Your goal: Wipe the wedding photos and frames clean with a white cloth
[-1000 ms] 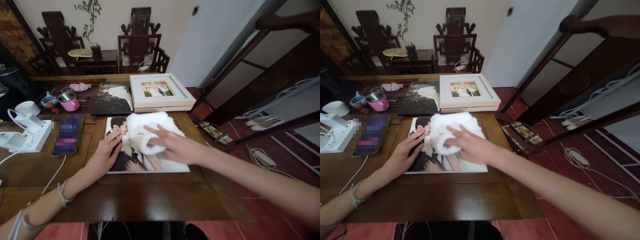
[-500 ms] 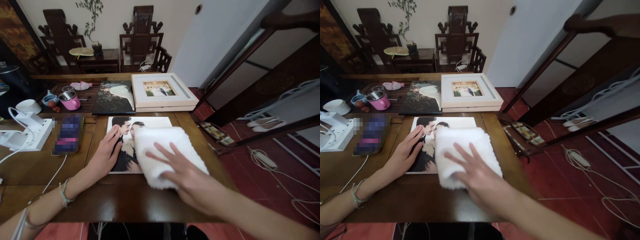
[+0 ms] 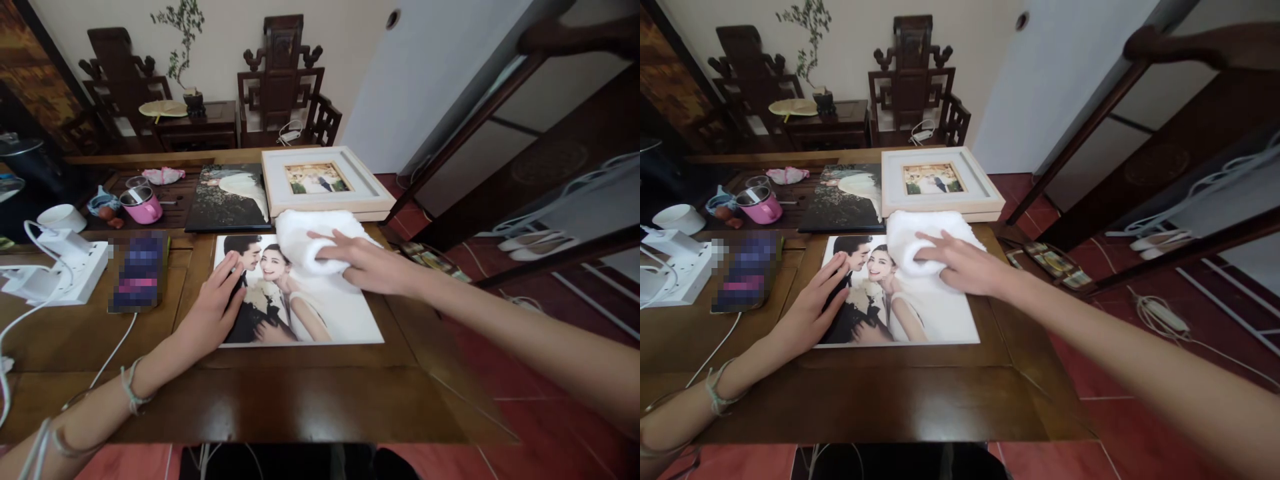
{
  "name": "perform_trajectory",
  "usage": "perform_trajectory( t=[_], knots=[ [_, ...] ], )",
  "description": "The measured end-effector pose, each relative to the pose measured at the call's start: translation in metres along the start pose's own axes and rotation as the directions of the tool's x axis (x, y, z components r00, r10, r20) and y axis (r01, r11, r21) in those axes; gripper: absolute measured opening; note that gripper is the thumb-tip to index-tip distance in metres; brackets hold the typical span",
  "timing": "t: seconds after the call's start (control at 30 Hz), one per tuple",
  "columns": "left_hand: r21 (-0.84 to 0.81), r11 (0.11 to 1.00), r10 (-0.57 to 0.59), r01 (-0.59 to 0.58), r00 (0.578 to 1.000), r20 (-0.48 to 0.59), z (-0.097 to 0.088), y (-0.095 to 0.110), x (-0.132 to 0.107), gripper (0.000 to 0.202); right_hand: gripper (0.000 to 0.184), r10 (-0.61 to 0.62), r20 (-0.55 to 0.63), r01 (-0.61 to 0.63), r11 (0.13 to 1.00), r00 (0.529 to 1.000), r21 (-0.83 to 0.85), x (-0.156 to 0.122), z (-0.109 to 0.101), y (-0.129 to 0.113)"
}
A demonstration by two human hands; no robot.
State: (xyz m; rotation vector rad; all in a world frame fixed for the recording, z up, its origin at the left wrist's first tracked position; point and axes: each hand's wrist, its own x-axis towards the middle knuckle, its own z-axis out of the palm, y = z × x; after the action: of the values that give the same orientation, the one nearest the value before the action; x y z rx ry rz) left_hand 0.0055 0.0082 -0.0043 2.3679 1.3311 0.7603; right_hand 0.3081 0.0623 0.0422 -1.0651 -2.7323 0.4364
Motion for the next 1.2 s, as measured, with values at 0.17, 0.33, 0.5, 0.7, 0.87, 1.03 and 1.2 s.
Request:
perform_trajectory(
  t=[0.17,0.33,0.5,0.7,0.87,1.03,1.2],
  knots=[
    [-0.024,1.000,0.012,-0.013,0.999,-0.033,0.001,-0.001,0.000,0.046,0.060,0.018,-0.010,-0.018,0.999,1.000,0.031,-0.002,0.000,0.004],
    [-0.027,1.000,0.005,-0.006,0.999,-0.045,0.000,0.001,0.000,0.045,0.054,0.001,-0.033,0.000,0.999,0.999,0.039,-0.042,0.016,-0.041],
    [-0.007,1.000,0.000,-0.001,0.999,-0.042,0.001,0.001,0.000,0.045,0.048,-0.109,0.054,0.106,0.993,0.993,0.059,-0.079,0.019,-0.099],
    [0.011,1.000,0.014,-0.014,1.000,-0.011,0.000,0.002,0.001,0.045,0.052,-0.074,0.081,0.067,0.994,0.994,0.089,-0.076,0.012,-0.082],
    [0.011,0.999,0.038,-0.038,0.999,-0.009,-0.001,0.001,0.001,0.045,0.049,0.072,0.034,-0.073,0.996,0.997,0.044,-0.044,0.000,-0.010],
    [0.009,1.000,0.029,-0.029,0.999,-0.023,-0.001,0.001,0.002,0.044,0.051,0.089,-0.016,-0.089,0.996,0.996,-0.016,-0.026,-0.009,0.030],
    [0.000,1.000,0.027,-0.027,0.999,-0.035,-0.001,0.002,0.002,0.043,0.053,0.104,-0.029,-0.104,0.995,0.994,0.006,-0.054,0.012,-0.001]
  ],
)
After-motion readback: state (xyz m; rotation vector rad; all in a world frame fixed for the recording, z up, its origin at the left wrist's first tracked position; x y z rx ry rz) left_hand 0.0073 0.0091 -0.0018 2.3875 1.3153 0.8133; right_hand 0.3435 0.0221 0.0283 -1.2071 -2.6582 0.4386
